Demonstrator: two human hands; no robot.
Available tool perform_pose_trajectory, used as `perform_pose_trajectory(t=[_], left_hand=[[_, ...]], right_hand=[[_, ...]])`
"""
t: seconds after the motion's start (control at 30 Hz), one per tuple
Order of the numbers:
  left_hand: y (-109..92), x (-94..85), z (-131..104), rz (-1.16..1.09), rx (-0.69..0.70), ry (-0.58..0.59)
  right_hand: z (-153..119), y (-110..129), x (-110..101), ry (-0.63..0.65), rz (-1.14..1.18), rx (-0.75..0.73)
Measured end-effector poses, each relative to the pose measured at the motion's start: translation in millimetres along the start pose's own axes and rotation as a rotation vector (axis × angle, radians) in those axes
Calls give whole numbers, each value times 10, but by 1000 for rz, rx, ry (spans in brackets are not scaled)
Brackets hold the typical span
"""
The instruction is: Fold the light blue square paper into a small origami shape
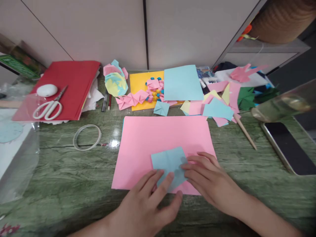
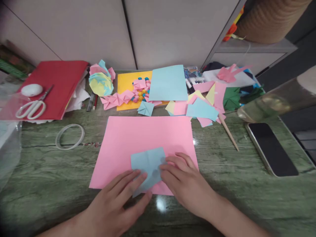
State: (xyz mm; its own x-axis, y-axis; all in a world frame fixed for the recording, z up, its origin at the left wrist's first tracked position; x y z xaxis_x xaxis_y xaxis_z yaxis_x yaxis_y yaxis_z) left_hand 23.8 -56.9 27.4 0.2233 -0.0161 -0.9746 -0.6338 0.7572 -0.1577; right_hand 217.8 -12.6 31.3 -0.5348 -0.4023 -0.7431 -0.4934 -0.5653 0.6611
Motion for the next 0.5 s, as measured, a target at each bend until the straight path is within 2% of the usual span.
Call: perform_pose_trajectory(t=[0.1,0.2,0.4,0.5], left_hand=[[-9,56,56,48,-73,64],[71,135,77,34,-156,78],[277,168,79,-5,-247,0],[275,87,62,184,-244,-57]], right_hand=[[61,-61,-21,53,139,125],[111,-147,-20,64,241,240],[164,-276,53,-64,219,381],[194,-287,83,-105,191,370]])
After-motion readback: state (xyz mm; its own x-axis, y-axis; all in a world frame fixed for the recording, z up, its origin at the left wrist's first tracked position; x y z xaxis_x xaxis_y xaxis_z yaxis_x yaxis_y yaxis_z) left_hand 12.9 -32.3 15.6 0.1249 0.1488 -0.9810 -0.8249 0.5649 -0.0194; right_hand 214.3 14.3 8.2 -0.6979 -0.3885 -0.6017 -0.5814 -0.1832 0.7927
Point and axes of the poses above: each hand's wrist, its own z-axis towards the middle knuckle, its own x-axis out of the palm, y = z × x, the point moved 3 cm from there along z, towards the middle knuckle, and after that the axes turned 15 degrees about z, right-handed, at the moved point
